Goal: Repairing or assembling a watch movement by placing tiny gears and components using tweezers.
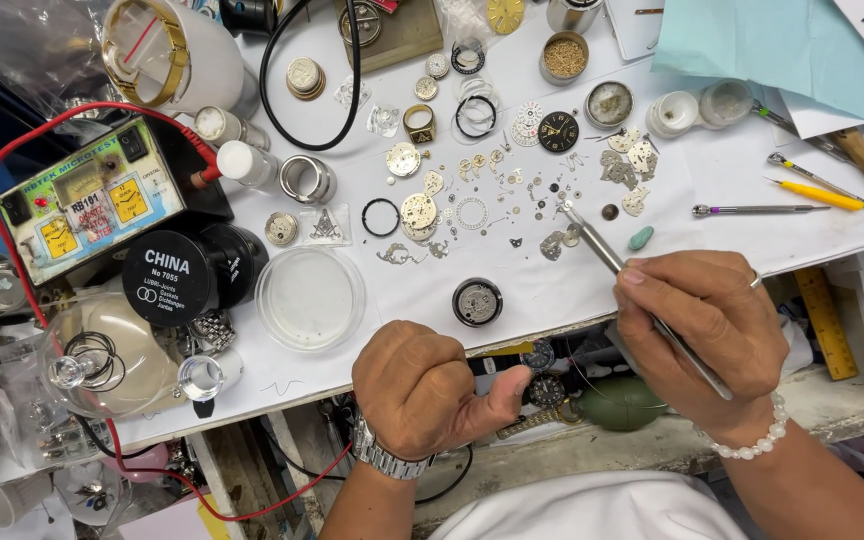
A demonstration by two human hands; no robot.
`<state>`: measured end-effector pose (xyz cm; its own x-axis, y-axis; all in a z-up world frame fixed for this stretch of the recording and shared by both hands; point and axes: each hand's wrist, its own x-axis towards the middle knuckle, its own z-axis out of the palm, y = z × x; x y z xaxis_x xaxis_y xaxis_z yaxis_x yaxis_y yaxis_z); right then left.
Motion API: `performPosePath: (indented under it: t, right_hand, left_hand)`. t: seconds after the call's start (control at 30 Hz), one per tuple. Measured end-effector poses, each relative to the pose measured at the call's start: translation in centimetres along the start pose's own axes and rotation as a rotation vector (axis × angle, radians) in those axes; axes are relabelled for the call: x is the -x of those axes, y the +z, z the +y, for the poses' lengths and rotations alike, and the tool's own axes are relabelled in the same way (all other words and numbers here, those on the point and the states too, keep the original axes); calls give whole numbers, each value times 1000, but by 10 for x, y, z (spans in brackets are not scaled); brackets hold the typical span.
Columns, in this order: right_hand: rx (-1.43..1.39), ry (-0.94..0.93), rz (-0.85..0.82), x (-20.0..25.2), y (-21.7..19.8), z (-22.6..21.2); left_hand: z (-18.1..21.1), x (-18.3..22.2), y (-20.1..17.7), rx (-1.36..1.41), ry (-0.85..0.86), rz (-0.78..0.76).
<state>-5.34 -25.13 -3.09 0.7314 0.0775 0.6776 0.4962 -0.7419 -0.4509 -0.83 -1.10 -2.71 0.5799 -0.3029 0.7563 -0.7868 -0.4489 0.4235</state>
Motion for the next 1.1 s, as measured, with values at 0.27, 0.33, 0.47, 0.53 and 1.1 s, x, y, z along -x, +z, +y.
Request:
performPosePath:
  t: [0.27, 0.33, 0.47, 0.53, 1.1]
  right_hand:
    - [7, 42, -3, 8, -13, 1]
    - [26, 42, 9, 10, -14, 5]
    - [42, 39, 21, 8, -14, 10]
    - [42, 24, 9, 3, -12, 9]
    - [-67, -96, -116, -38, 19, -14]
  left_hand:
    - [0, 2, 2, 3, 0, 15]
    - [0, -1, 2, 3, 3, 20]
    - [2, -5, 4, -7, -4, 63]
    - [2, -5, 4, -3, -2, 59]
    - [1, -12, 0, 46, 19, 121]
